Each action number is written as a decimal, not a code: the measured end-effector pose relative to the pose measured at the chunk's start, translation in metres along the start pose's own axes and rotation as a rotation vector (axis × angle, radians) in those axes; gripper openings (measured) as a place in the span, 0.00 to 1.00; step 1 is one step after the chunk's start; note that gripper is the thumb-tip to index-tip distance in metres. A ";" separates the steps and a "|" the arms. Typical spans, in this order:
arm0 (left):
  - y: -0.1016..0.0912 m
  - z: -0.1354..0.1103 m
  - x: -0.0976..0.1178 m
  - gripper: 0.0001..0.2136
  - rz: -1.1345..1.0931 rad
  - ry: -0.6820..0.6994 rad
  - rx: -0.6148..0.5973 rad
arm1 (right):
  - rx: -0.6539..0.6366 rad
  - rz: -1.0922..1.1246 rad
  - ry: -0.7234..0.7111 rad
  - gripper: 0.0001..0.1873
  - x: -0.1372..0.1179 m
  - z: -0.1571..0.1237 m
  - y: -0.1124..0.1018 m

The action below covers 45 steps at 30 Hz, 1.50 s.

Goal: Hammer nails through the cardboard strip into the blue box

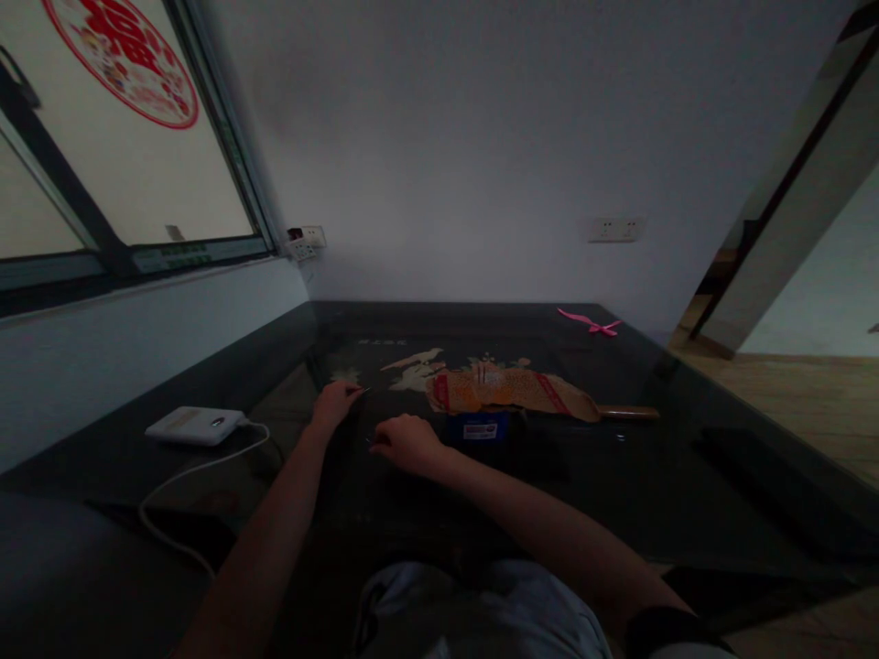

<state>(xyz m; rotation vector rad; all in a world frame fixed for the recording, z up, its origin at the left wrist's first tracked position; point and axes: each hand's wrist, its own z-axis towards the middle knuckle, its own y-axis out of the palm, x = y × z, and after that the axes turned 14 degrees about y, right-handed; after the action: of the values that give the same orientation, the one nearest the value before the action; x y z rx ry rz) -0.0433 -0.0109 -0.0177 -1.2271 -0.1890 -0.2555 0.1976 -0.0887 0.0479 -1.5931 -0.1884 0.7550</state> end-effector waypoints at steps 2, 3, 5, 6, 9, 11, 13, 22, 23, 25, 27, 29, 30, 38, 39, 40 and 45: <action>0.000 -0.001 0.002 0.13 0.013 -0.024 0.009 | 0.001 -0.033 0.053 0.12 -0.006 0.021 0.009; 0.000 -0.001 0.003 0.13 0.017 -0.034 0.014 | 0.008 -0.045 0.081 0.12 -0.009 0.031 0.012; 0.001 0.000 0.005 0.14 0.019 -0.048 0.020 | 0.014 -0.060 0.123 0.13 -0.013 0.048 0.018; 0.002 0.000 0.007 0.14 0.019 -0.049 0.020 | 0.018 -0.062 0.140 0.14 -0.015 0.055 0.020; 0.004 0.001 0.009 0.13 0.021 -0.040 0.009 | 0.025 -0.050 0.181 0.15 -0.021 0.072 0.027; 0.004 0.002 0.009 0.13 0.024 -0.031 0.002 | 0.028 -0.036 0.216 0.15 -0.023 0.082 0.031; 0.005 0.002 0.009 0.13 0.022 -0.025 0.009 | 0.034 -0.020 0.250 0.16 -0.023 0.089 0.035; 0.010 0.005 0.004 0.12 -0.011 -0.028 0.040 | 0.081 0.069 0.313 0.16 -0.017 0.100 0.040; 0.010 0.005 0.003 0.12 -0.016 -0.030 0.044 | 0.090 0.079 0.314 0.16 -0.016 0.101 0.041; 0.010 0.005 0.003 0.12 -0.021 -0.026 0.047 | 0.108 0.098 0.319 0.16 -0.013 0.103 0.043; 0.010 0.004 0.004 0.12 -0.017 -0.017 0.049 | 0.124 0.119 0.327 0.16 -0.010 0.106 0.044; 0.010 0.004 0.006 0.12 -0.004 0.004 0.054 | 0.141 0.139 0.332 0.16 -0.006 0.107 0.046; 0.009 0.003 0.007 0.12 0.003 0.013 0.058 | 0.151 0.148 0.333 0.16 -0.004 0.108 0.046; 0.010 -0.001 0.017 0.12 0.060 0.048 0.071 | 0.180 0.187 0.282 0.15 0.004 0.096 0.041; 0.011 -0.001 0.018 0.13 0.080 0.048 0.073 | 0.180 0.191 0.260 0.14 0.004 0.091 0.039; 0.012 -0.002 0.019 0.13 0.103 0.050 0.073 | 0.180 0.195 0.233 0.14 0.003 0.085 0.038; 0.013 -0.004 0.024 0.14 0.199 0.098 0.088 | 0.170 0.207 0.064 0.12 -0.003 0.038 0.027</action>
<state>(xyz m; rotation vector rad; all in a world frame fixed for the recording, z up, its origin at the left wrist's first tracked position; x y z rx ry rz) -0.0165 -0.0123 -0.0239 -1.1339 0.0072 -0.1322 0.1658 -0.0638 0.0241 -1.4862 0.0871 0.8543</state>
